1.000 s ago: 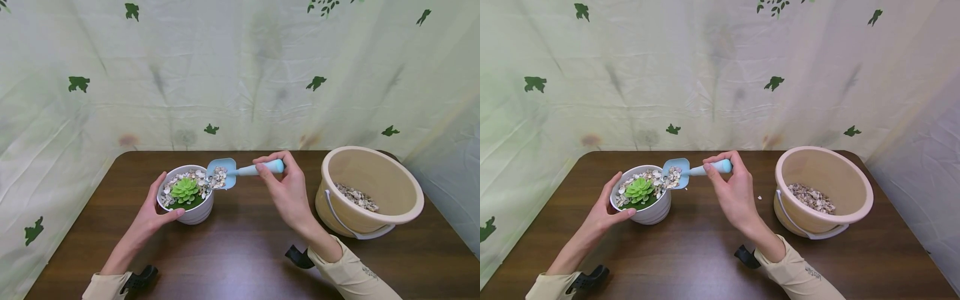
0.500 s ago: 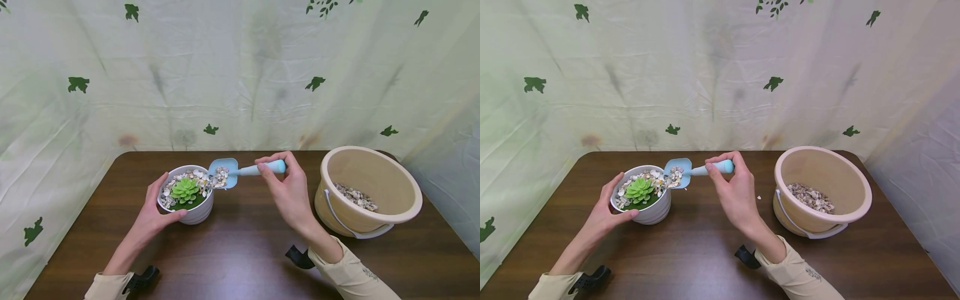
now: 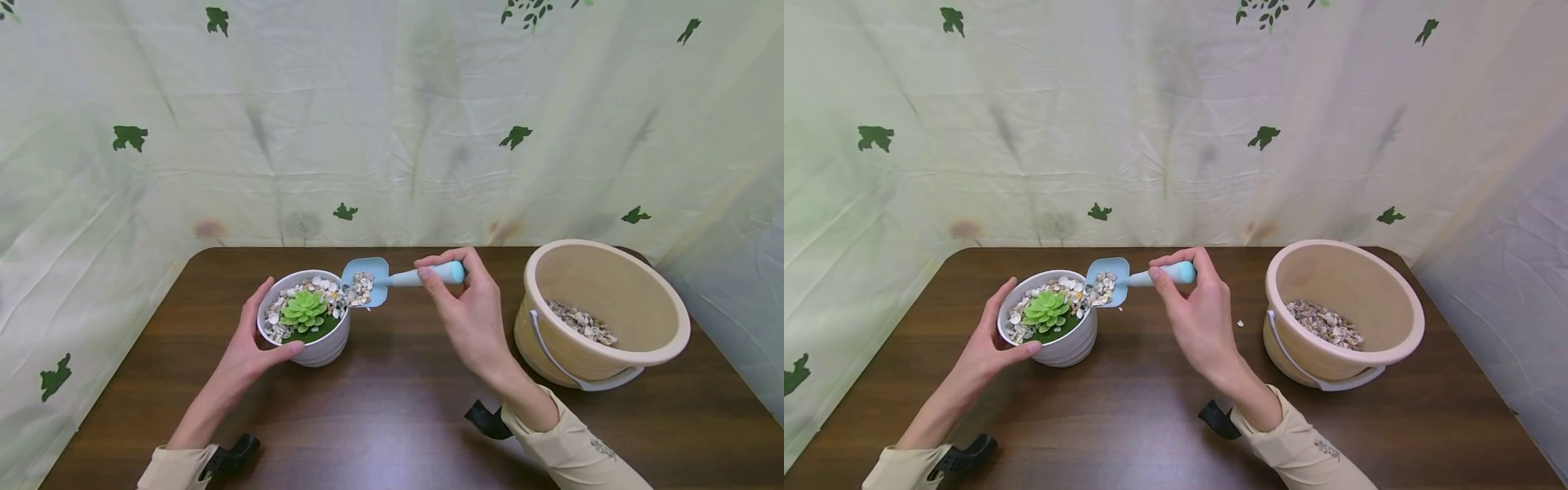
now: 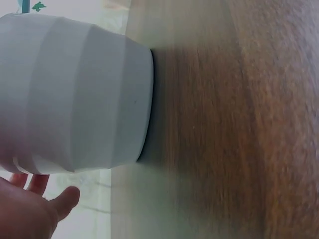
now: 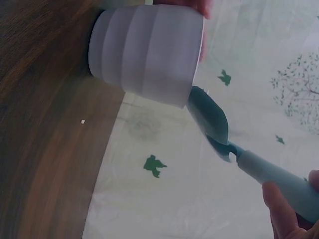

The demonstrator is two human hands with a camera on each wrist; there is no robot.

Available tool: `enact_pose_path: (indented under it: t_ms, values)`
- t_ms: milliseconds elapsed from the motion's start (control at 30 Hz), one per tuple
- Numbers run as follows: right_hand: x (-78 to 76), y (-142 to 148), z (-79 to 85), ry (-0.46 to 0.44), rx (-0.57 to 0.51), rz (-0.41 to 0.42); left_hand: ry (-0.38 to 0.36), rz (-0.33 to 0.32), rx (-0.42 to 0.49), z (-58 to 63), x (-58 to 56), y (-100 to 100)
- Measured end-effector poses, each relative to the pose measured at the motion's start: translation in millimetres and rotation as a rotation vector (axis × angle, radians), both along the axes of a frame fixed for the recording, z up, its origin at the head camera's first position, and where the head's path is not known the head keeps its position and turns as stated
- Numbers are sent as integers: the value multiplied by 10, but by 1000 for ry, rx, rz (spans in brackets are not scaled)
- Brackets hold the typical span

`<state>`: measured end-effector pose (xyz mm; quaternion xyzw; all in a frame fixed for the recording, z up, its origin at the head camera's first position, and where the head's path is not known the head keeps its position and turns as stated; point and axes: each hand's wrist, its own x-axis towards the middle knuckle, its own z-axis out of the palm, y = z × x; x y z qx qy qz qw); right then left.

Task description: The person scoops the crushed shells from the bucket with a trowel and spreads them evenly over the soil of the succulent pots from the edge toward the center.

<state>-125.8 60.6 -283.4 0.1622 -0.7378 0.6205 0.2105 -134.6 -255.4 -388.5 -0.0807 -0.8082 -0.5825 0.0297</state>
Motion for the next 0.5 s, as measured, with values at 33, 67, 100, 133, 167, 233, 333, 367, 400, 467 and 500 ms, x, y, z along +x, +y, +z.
enact_pose_path:
  t_ms: [33,67,100,133,167,233,333,367,400,467,500]
  values:
    - [2,0,-1,-1,0,2,5,13,-28,-3,-2,3]
    - [4,0,-2,-2,-1,5,8,25,-55,-4,-2,6]
    - [4,1,-4,-1,-2,6,12,37,-84,-4,-2,9]
    - [3,2,-6,-1,-3,6,14,43,-103,-3,-3,11]
    - [2,3,-8,0,-5,6,11,44,-109,1,-2,13]
    - [-2,7,-12,3,-7,5,-6,27,-82,13,3,13]
    - [-5,10,-12,7,-9,6,-37,-16,0,35,10,11]
    - [-5,9,-13,8,-9,8,-46,-29,29,42,13,11]
    - [-4,9,-13,8,-10,11,-52,-41,55,46,14,11]
    - [2,6,-15,5,-9,16,-52,-50,81,50,13,9]
    - [5,4,-16,3,-9,19,-50,-51,88,46,13,10]
